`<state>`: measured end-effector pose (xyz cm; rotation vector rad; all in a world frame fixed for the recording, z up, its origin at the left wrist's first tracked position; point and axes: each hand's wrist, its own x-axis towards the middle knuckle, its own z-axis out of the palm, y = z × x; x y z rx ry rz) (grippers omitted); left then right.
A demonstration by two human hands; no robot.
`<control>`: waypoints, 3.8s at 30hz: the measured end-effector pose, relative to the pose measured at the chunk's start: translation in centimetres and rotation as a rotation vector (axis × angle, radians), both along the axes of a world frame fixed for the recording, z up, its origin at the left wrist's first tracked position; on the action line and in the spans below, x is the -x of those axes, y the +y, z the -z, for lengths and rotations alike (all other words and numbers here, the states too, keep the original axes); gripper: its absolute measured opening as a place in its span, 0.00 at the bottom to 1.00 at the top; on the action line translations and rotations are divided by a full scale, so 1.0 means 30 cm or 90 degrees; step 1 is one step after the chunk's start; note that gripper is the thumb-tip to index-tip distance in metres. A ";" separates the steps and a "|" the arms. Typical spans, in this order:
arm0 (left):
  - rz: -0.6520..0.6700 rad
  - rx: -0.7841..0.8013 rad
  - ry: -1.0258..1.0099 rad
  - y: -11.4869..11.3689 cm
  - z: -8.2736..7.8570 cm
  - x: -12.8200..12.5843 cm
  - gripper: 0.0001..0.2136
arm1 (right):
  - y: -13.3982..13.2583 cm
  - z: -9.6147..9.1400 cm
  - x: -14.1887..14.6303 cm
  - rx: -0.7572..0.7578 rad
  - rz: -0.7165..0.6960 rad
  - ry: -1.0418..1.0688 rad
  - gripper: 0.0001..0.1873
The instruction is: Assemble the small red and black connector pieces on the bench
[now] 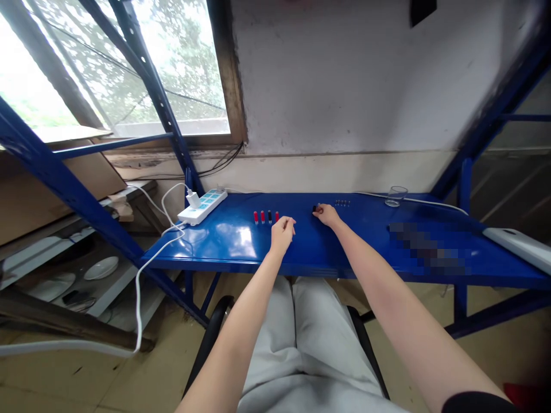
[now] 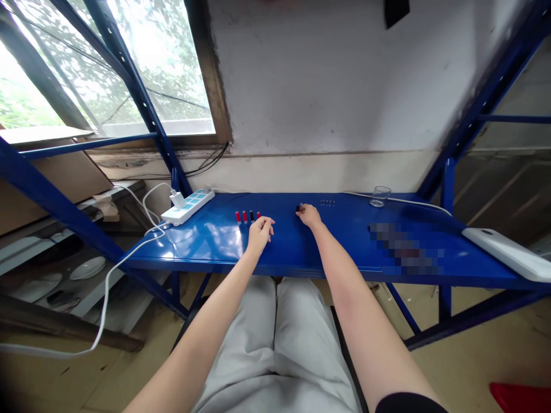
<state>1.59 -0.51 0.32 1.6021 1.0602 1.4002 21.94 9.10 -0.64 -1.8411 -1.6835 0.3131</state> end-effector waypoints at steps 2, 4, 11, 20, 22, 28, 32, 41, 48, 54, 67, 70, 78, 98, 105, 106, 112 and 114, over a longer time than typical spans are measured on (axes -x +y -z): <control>0.002 0.000 0.001 -0.001 -0.001 0.000 0.12 | 0.000 -0.007 -0.008 0.004 -0.023 -0.007 0.04; 0.002 0.003 0.001 -0.003 -0.003 0.000 0.12 | 0.000 -0.014 -0.017 0.007 -0.054 -0.014 0.02; -0.020 0.012 0.007 -0.004 -0.005 0.002 0.11 | -0.004 -0.023 -0.041 0.013 -0.056 -0.010 0.03; -0.125 -0.114 0.233 -0.027 0.002 -0.012 0.08 | -0.016 -0.033 -0.043 0.056 -0.010 0.006 0.08; -0.134 -0.122 0.327 -0.043 -0.001 -0.007 0.06 | -0.025 -0.049 -0.053 0.060 -0.016 -0.008 0.09; -0.179 -0.059 0.556 -0.055 -0.022 0.079 0.17 | -0.100 -0.131 -0.124 0.227 -0.127 -0.081 0.10; -0.193 -0.052 0.609 -0.036 -0.036 0.102 0.25 | -0.199 -0.171 -0.077 0.104 -0.117 -0.073 0.10; -0.252 -0.036 0.556 0.041 -0.028 0.051 0.26 | -0.319 -0.106 0.192 -0.175 -0.146 0.115 0.17; -0.287 -0.034 0.600 0.084 -0.016 0.055 0.23 | -0.334 -0.039 0.251 -0.222 -0.210 0.180 0.19; -0.285 -0.015 0.671 0.097 -0.030 0.059 0.16 | -0.342 -0.026 0.249 -0.221 -0.235 0.175 0.18; 0.088 0.085 -0.095 0.077 -0.012 -0.013 0.09 | -0.350 -0.030 0.240 -0.214 0.011 0.192 0.21; 0.141 0.110 -0.144 0.057 -0.004 -0.012 0.09 | -0.341 -0.025 0.234 -0.157 0.008 0.146 0.24; 0.207 0.162 -0.140 0.034 -0.009 -0.001 0.10 | -0.343 -0.027 0.233 -0.131 -0.020 0.090 0.24; 0.171 0.126 -0.153 0.016 -0.022 0.010 0.10 | -0.342 -0.018 0.238 -0.198 -0.152 0.280 0.19; 0.145 0.134 -0.164 0.026 -0.011 0.009 0.09 | -0.348 -0.023 0.243 -0.232 -0.159 0.327 0.15; 0.136 0.131 -0.170 0.030 -0.008 0.010 0.09 | -0.349 -0.022 0.242 -0.234 -0.155 0.328 0.14; 0.111 0.119 -0.190 0.037 -0.003 0.013 0.10 | -0.356 -0.020 0.243 -0.204 -0.171 0.309 0.14; 0.109 0.111 -0.187 0.036 -0.004 0.012 0.11 | -0.359 -0.022 0.245 -0.204 -0.180 0.290 0.15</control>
